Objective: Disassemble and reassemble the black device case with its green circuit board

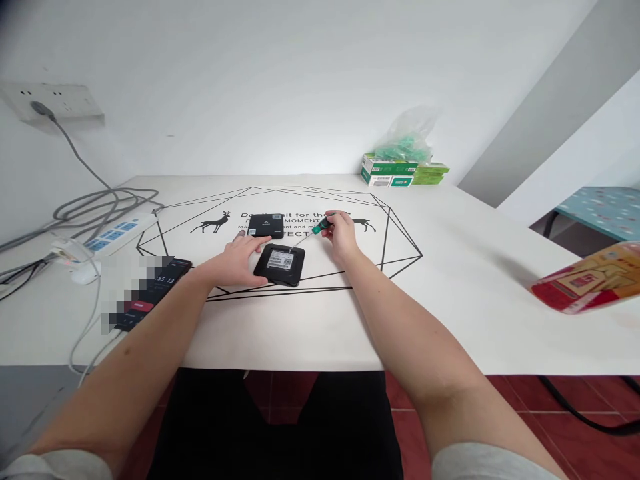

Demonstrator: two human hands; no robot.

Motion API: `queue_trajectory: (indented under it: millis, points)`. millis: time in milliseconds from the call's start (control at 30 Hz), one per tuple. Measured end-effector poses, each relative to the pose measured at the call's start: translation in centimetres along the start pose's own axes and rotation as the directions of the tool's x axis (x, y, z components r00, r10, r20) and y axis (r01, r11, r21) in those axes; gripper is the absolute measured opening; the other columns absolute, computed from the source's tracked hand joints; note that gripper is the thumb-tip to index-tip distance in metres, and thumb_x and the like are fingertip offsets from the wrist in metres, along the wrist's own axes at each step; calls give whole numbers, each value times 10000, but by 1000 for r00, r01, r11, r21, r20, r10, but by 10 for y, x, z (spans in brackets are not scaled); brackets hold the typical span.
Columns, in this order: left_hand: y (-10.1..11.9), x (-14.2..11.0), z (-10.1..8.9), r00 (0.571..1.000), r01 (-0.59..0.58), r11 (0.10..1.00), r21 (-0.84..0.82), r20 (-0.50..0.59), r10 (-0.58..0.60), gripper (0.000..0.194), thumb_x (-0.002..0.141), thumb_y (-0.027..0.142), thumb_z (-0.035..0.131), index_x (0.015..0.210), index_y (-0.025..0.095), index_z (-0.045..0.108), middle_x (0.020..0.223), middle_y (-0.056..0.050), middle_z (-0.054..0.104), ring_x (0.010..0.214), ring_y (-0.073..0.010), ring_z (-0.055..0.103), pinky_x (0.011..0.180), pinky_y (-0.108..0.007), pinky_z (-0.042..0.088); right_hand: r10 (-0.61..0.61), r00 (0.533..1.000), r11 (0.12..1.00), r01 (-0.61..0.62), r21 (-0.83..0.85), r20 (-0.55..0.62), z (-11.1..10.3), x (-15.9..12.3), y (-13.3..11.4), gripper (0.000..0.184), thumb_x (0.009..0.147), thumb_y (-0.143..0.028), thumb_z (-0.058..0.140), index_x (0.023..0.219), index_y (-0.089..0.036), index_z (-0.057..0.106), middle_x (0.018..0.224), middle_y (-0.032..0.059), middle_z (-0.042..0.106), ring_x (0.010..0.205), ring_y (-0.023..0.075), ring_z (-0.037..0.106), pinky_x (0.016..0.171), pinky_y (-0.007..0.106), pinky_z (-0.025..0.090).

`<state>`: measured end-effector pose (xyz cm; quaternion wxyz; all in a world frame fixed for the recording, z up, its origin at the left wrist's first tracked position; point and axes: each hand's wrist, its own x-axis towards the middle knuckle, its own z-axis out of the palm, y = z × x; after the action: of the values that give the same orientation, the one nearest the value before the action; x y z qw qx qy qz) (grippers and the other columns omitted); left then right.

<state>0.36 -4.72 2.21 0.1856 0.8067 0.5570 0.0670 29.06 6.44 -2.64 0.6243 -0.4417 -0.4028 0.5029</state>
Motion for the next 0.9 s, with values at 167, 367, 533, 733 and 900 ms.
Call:
queue_trajectory:
  millis: [167,367,533,733,900]
  points:
    - [-5,6,5,1000,-20,1000,-18,15,20,1282,690,705,879,1774,327,308,1831,-128,310,1719,-509,121,1362,-661,233,-24,1000,1000,24,-19,-12,-2,3,1,213,685,-309,668,891,-256,651,674,-47,593,562,126,546,572,285,470]
    - [-2,19,15,996,-84,996,-41,28,85,1175,751,675,808,1755,263,356,1794,-145,370,1663,-431,299,1369,-581,265,-81,996,995,79,-56,-40,-6,7,0,199,684,-299,675,875,-249,648,657,-50,578,562,124,542,551,270,434]
    - [0,17,14,999,-37,999,23,40,36,1213,754,732,800,1773,268,333,1749,-163,392,1636,-457,313,1348,-616,293,-124,992,988,121,-95,-23,-6,9,0,192,674,-286,661,864,-254,657,662,-43,600,574,132,536,562,283,436]
    - [3,15,19,994,-109,994,-4,-5,109,1125,809,745,801,1754,290,394,1866,-138,221,1726,-457,139,1396,-623,168,-161,987,980,162,-113,10,-4,6,0,200,685,-291,649,883,-263,659,680,-37,613,608,144,548,609,302,453]
    - [10,23,31,975,-222,975,-14,-5,222,908,905,668,757,1707,340,486,1890,-80,199,1751,-424,89,1395,-626,165,-232,972,967,227,-119,-30,-5,5,-4,259,708,-314,684,958,-283,625,743,-55,582,654,139,559,647,301,471]
